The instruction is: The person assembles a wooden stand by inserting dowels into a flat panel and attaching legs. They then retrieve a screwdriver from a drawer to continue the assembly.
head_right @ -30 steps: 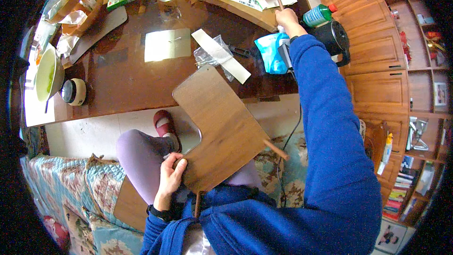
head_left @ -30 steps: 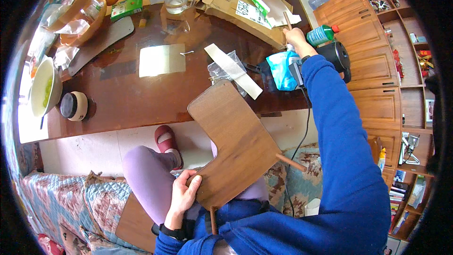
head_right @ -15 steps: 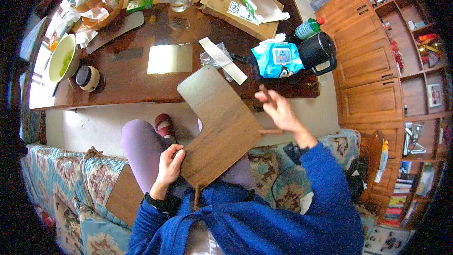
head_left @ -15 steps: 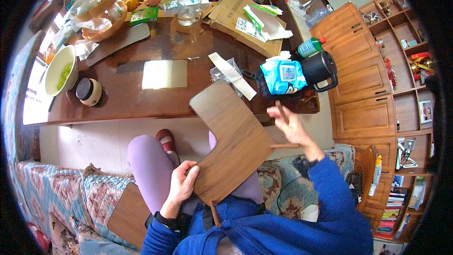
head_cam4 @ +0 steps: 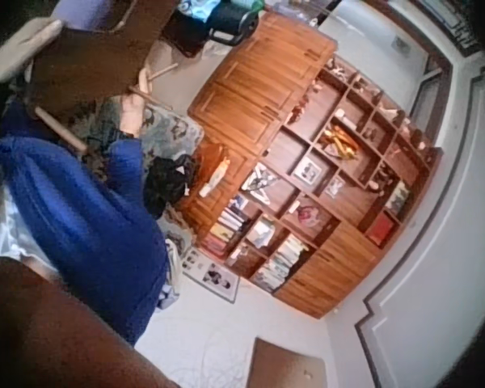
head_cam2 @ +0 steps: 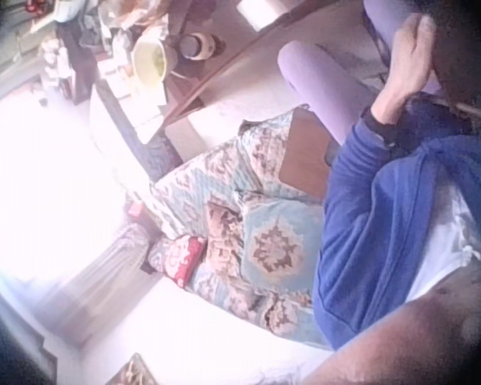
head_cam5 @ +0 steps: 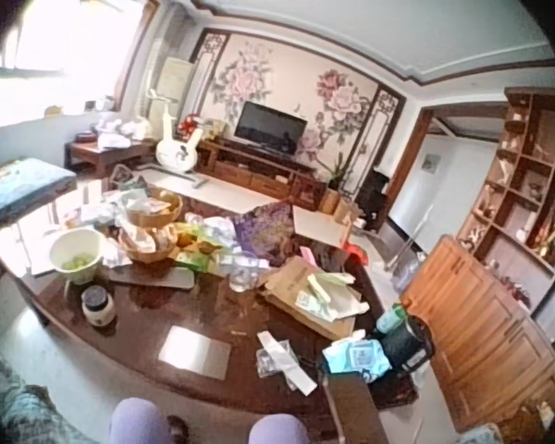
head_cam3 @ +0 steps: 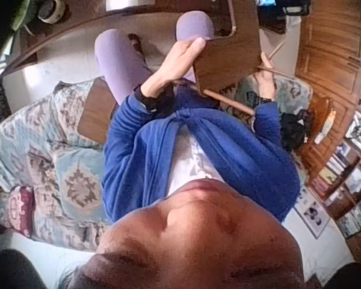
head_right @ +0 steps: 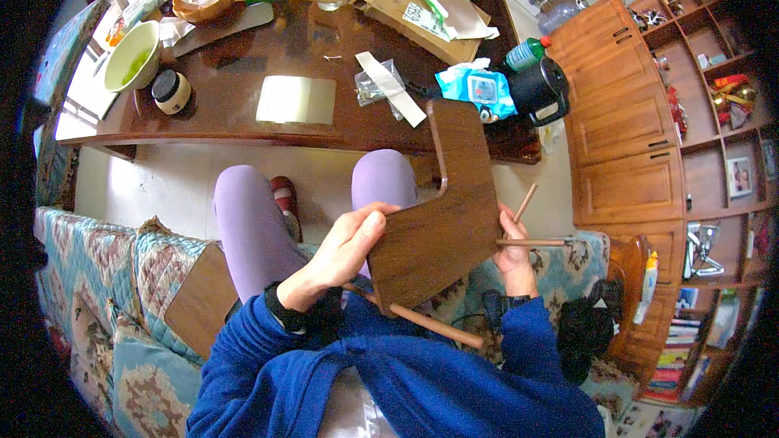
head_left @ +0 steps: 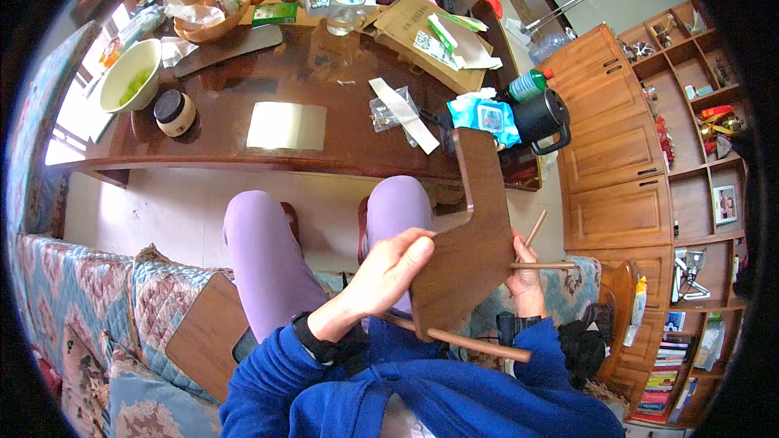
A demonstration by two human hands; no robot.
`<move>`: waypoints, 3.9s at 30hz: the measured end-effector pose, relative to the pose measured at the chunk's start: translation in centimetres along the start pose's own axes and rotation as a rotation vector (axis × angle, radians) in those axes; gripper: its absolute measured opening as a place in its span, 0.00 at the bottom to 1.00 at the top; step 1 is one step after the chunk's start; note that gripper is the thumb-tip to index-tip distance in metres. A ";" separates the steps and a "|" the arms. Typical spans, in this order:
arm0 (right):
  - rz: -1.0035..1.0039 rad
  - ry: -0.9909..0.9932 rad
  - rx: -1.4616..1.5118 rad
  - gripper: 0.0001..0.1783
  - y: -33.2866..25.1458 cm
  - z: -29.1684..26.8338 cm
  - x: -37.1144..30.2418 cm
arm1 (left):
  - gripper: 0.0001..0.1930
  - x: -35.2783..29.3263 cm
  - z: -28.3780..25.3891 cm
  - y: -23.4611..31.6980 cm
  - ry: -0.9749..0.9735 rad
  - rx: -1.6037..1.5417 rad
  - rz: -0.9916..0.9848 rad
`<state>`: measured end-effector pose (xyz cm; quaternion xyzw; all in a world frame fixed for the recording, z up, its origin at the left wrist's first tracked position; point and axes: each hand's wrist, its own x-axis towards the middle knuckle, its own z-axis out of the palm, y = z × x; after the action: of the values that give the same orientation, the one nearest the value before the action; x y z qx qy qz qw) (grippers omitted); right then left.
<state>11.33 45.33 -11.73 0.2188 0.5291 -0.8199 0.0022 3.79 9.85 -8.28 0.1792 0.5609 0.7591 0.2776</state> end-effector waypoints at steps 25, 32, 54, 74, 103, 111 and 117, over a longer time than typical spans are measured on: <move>-0.052 0.029 0.198 0.22 2.3 0.1 0.0 | 0.22 -4.3 -6.2 -7.3 0.015 0.236 -0.015; -0.003 0.010 0.025 0.24 6.3 3.8 1.2 | 0.25 -7.5 -8.1 -8.5 0.245 -0.010 -0.157; -0.030 -0.014 0.037 0.25 10.0 4.7 3.0 | 0.19 -7.4 -7.3 -9.3 0.335 0.067 -0.168; -0.051 -0.081 -0.128 0.22 9.5 3.9 3.4 | 0.22 -5.6 -11.5 -2.2 0.253 0.406 -0.260; 0.146 0.157 -0.233 0.29 10.0 3.3 4.3 | 0.44 13.9 -30.1 1.1 0.371 1.755 -0.119; 0.149 0.028 -0.094 0.21 8.2 5.3 3.7 | 0.58 11.8 -32.3 2.5 0.335 1.621 0.017; 0.133 0.121 -0.153 0.21 7.9 6.6 3.5 | 0.48 10.4 -33.5 2.4 0.257 1.515 0.001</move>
<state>7.63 36.90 -17.57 0.3016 0.5737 -0.7604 0.0414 -24.38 -9.42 -16.64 0.2311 0.9556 0.1827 0.0113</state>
